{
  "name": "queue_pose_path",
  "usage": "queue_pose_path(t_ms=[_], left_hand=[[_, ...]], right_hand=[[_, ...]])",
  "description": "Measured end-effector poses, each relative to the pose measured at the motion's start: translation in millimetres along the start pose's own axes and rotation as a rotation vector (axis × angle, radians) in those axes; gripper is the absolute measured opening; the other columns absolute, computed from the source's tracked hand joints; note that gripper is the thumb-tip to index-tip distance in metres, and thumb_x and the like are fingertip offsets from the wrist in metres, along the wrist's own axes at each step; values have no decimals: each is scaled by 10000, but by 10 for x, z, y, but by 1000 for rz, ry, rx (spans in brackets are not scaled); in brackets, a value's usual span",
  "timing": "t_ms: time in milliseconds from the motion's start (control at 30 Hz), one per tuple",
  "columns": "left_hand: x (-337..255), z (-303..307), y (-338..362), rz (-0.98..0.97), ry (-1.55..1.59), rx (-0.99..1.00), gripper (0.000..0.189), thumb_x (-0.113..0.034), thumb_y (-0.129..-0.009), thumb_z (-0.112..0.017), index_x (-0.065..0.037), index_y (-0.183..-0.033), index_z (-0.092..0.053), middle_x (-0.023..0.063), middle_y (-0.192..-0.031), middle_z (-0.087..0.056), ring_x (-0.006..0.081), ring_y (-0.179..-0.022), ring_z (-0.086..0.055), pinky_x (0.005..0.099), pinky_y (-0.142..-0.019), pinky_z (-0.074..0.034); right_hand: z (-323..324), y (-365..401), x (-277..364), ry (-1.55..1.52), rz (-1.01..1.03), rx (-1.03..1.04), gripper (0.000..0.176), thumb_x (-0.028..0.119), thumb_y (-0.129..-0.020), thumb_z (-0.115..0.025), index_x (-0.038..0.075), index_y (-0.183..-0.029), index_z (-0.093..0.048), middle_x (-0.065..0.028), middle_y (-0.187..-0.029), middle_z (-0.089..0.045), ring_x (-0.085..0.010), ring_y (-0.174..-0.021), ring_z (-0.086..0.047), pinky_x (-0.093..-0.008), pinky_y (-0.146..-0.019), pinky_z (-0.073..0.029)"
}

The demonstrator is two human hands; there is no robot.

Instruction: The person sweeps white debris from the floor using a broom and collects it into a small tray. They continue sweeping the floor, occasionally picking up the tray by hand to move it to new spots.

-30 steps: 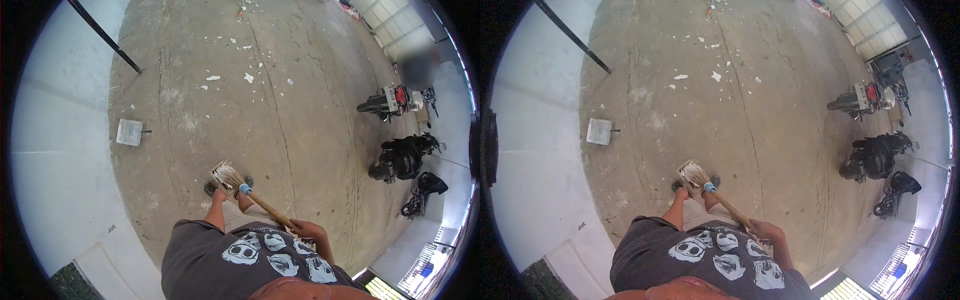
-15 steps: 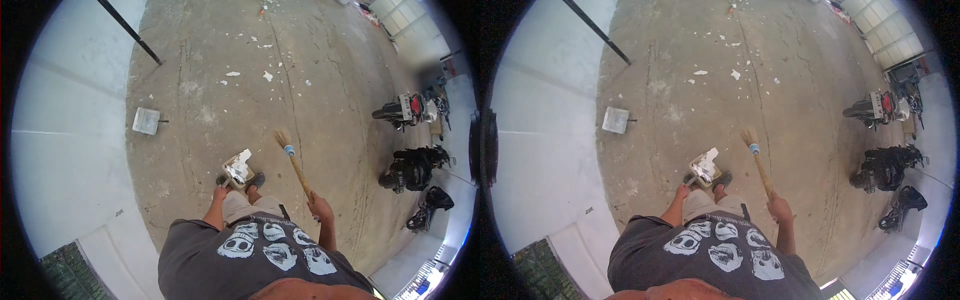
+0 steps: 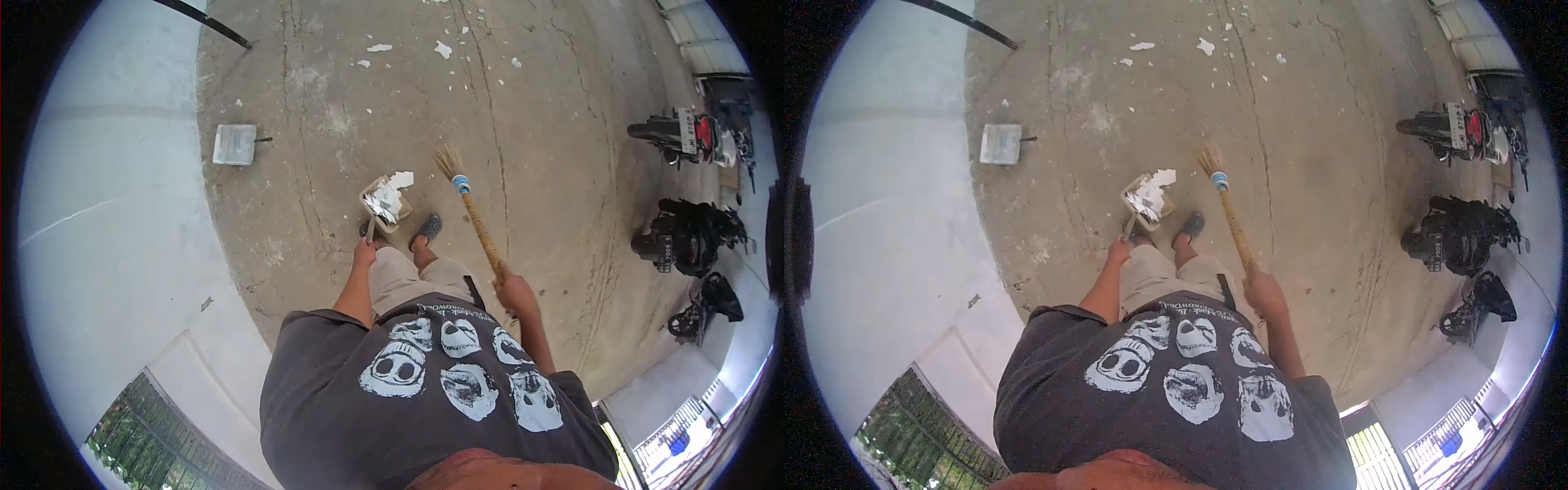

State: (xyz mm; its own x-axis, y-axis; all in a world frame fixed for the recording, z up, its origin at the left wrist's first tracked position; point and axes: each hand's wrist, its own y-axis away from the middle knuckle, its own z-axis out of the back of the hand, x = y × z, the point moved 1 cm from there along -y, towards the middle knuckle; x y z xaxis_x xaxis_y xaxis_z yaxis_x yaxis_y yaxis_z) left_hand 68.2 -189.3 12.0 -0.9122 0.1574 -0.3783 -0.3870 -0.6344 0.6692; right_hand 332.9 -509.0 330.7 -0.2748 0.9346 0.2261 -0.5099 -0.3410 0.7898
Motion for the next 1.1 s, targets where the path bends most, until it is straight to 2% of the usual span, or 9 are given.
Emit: queue_pose_path(t_ms=[133, 267, 500, 567, 633, 900, 967, 1033, 1100], left_hand=[[-131, -221, -212, 172, 207, -8, 401, -270, -886, -443, 2, -1175, -495, 280, -1066, -587, 424, -1019, -556, 478, -870, -442], [-386, -74, -237, 132, 101, -84, 403, -261, -882, -456, -2, -1190, -478, 280, -1065, -588, 425, -1018, -555, 488, -858, -444], [-397, 133, -541, 422, 269, 90, 339, -284, -873, -482, 2, -1034, -565, 188, -854, -664, 330, -780, -657, 447, -739, -496], [-143, -47, -643, 503, 381, 177, 320, -279, -869, -487, 4, -964, -602, 169, -783, -673, 313, -726, -666, 436, -713, -505], [-5, -120, -629, 68, -111, 80, 294, -263, -861, -492, -14, -853, -649, 143, -713, -672, 309, -694, -667, 437, -698, -509], [212, 8, -152, 220, 159, 11, 359, -268, -849, -488, 40, -983, -616, 272, -935, -626, 405, -910, -604, 477, -763, -485], [377, -64, -127, 185, 243, -14, 372, -269, -847, -491, 49, -1003, -606, 294, -968, -609, 420, -940, -587, 483, -769, -481], [521, -180, -147, 152, 208, -53, 388, -237, -835, -514, 83, -1051, -557, 202, -775, -647, 277, -665, -671, 376, -612, -524], [247, 29, 78, 205, 226, -2, 398, -238, -831, -520, 84, -1063, -550, 204, -778, -646, 276, -655, -670, 375, -609, -525]], right_hand=[[-188, 140, 315, 26, -67, 134, 538, 246, -852, -523, 85, -1340, -364, -272, -795, -622, -440, -739, -608, -511, -658, -480], [-39, 305, 420, 47, 13, 265, 572, 265, -841, -532, 139, -1365, -341, -284, -839, -621, -436, -758, -612, -511, -654, -470], [303, 382, 240, 89, 172, 289, 548, 296, -850, -555, 146, -1350, -389, -229, -877, -648, -367, -707, -638, -444, -616, -502], [715, 608, 479, -23, 16, 416, 532, 249, -858, -543, 149, -1356, -387, -218, -862, -653, -328, -645, -649, -408, -589, -531], [878, 728, 527, -25, -30, 413, 537, 243, -857, -550, 146, -1359, -386, -210, -835, -654, -300, -598, -645, -393, -563, -530], [900, 805, 307, -66, -186, 307, 546, 226, -858, -547, 118, -1365, -374, -202, -750, -640, -303, -565, -634, -412, -549, -522], [508, 647, 50, 80, 11, 103, 567, 234, -860, -559, 115, -1375, -353, -212, -761, -641, -305, -552, -627, -410, -542, -512], [177, 525, 190, 207, -34, 120, 564, 241, -853, -546, 102, -1365, -353, -253, -794, -632, -400, -696, -628, -475, -642, -501], [60, 539, 392, 139, -101, 173, 583, 262, -846, -545, 85, -1361, -338, -277, -829, -625, -447, -809, -603, -505, -713, -476]])
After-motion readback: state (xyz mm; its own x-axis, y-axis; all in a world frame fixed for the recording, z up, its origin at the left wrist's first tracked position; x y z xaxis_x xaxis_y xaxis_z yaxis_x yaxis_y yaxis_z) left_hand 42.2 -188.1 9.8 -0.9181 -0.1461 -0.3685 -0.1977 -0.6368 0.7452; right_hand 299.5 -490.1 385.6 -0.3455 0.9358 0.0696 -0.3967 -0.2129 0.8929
